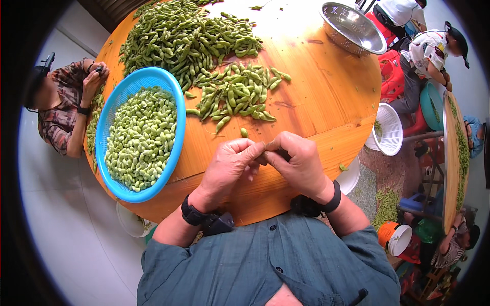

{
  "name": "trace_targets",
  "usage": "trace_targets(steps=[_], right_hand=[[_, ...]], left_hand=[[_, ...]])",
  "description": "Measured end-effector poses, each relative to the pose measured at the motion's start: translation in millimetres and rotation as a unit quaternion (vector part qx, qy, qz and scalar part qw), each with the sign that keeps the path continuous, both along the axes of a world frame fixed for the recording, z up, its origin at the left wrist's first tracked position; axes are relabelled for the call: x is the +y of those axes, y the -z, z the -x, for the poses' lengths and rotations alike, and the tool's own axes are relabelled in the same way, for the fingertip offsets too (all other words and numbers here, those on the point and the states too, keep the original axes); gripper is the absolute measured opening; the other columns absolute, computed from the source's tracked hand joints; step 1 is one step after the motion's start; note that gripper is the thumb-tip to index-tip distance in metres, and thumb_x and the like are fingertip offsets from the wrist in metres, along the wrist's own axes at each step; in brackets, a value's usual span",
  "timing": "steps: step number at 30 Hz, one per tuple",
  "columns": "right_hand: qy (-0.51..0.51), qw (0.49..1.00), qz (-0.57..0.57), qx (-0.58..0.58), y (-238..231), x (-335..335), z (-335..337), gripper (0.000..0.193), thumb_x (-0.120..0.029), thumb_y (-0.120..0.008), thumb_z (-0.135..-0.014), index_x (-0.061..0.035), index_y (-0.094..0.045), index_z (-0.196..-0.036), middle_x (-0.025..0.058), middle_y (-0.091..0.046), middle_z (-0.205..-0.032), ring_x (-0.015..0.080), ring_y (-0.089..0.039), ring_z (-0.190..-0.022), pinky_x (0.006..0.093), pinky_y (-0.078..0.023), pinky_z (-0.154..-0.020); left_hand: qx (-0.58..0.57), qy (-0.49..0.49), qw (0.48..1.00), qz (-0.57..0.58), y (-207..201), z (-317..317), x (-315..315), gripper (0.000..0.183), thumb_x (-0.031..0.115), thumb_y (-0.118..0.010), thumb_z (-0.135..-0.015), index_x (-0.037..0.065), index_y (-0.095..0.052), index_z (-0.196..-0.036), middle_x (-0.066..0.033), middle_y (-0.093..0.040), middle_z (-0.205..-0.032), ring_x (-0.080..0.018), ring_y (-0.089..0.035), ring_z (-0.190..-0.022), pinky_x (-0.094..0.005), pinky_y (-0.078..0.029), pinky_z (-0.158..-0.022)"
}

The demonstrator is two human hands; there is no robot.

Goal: The recorder is shelling green bean pods at a large round table alongside several other people.

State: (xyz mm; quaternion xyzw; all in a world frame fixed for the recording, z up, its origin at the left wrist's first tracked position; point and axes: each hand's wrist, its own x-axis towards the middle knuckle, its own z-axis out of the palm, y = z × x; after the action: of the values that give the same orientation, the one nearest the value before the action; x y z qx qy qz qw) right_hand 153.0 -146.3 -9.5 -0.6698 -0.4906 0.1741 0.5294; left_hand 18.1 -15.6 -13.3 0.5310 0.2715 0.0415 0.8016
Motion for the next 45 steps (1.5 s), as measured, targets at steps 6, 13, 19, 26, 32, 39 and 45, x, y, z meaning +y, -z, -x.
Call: trace_targets(steps=[6,13,19,26,32,39,45], right_hand=[[-0.012,0.996,0.082,-0.026,-9.9,-18.8,-22.7,0.010,-0.001,-0.069,-0.081,0.0001,-0.060,-0.083,0.0155,-0.062,-0.075,0.0302,-0.065,-0.070,0.0370,-0.051,-0.063],[0.038,0.977,0.197,-0.070,-12.6,-71.0,-56.4,0.009,-0.003,-0.067,-0.081,0.0000,-0.062,-0.087,0.0167,-0.063,-0.077,0.0302,-0.066,-0.074,0.0368,-0.051,-0.067],[0.073,0.961,0.257,-0.071,-20.5,-107.7,-69.3,0.009,-0.002,-0.065,-0.079,0.0009,-0.062,-0.087,0.0170,-0.065,-0.077,0.0285,-0.067,-0.071,0.0354,-0.051,-0.066],[0.108,0.924,0.363,-0.056,-26.1,-158.4,-75.2,0.012,-0.003,-0.064,-0.076,0.0015,-0.064,-0.087,0.0189,-0.065,-0.075,0.0300,-0.067,-0.070,0.0365,-0.051,-0.066],[0.187,0.908,0.359,-0.112,-22.8,-168.2,-67.1,0.016,-0.003,-0.061,-0.081,0.0023,-0.063,-0.096,0.0220,-0.066,-0.084,0.0325,-0.068,-0.076,0.0369,-0.052,-0.068],[0.090,0.983,0.158,0.028,-33.4,-86.8,-31.7,0.017,0.001,-0.055,-0.090,0.0041,-0.064,-0.105,0.0200,-0.067,-0.087,0.0266,-0.069,-0.079,0.0373,-0.053,-0.070],[0.030,0.994,0.104,0.018,-19.6,-25.0,0.8,0.027,-0.001,-0.055,-0.089,0.0052,-0.058,-0.116,0.0252,-0.067,-0.084,0.0404,-0.068,-0.078,0.0447,-0.054,-0.070]], left_hand=[[0.024,-0.076,0.977,-0.198,-47.6,28.8,2.6,0.019,0.016,-0.061,-0.100,0.000,-0.069,-0.094,-0.0034,-0.068,-0.079,-0.0053,-0.057,-0.059,-0.0207,-0.046,-0.052],[0.067,-0.284,0.790,-0.540,-61.7,94.2,52.0,0.009,0.003,-0.062,-0.096,0.000,-0.066,-0.105,-0.0033,-0.066,-0.093,-0.0092,-0.057,-0.072,-0.0214,-0.046,-0.060],[0.039,-0.212,0.645,-0.733,-64.2,64.5,30.2,0.022,-0.007,-0.064,-0.087,0.000,-0.064,-0.108,-0.0097,-0.061,-0.105,-0.0205,-0.060,-0.084,-0.0303,-0.050,-0.072],[-0.005,0.037,0.674,-0.738,-4.8,-1.1,27.2,0.028,-0.006,-0.067,-0.082,0.002,-0.066,-0.109,-0.0156,-0.062,-0.102,-0.0313,-0.064,-0.086,-0.0387,-0.052,-0.072],[0.038,0.058,0.725,-0.686,1.7,-2.0,28.1,0.026,0.001,-0.071,-0.083,0.003,-0.065,-0.108,-0.0115,-0.064,-0.096,-0.0267,-0.065,-0.077,-0.0371,-0.052,-0.067],[0.014,-0.011,0.986,-0.164,-9.6,-2.9,6.3,0.015,0.008,-0.069,-0.093,0.000,-0.065,-0.105,-0.0024,-0.067,-0.083,-0.0079,-0.063,-0.070,-0.0256,-0.051,-0.060],[0.006,-0.002,0.996,-0.090,-13.0,-4.8,-4.1,0.013,0.009,-0.069,-0.094,0.001,-0.065,-0.103,-0.0020,-0.067,-0.089,-0.0067,-0.062,-0.073,-0.0217,-0.051,-0.060]])
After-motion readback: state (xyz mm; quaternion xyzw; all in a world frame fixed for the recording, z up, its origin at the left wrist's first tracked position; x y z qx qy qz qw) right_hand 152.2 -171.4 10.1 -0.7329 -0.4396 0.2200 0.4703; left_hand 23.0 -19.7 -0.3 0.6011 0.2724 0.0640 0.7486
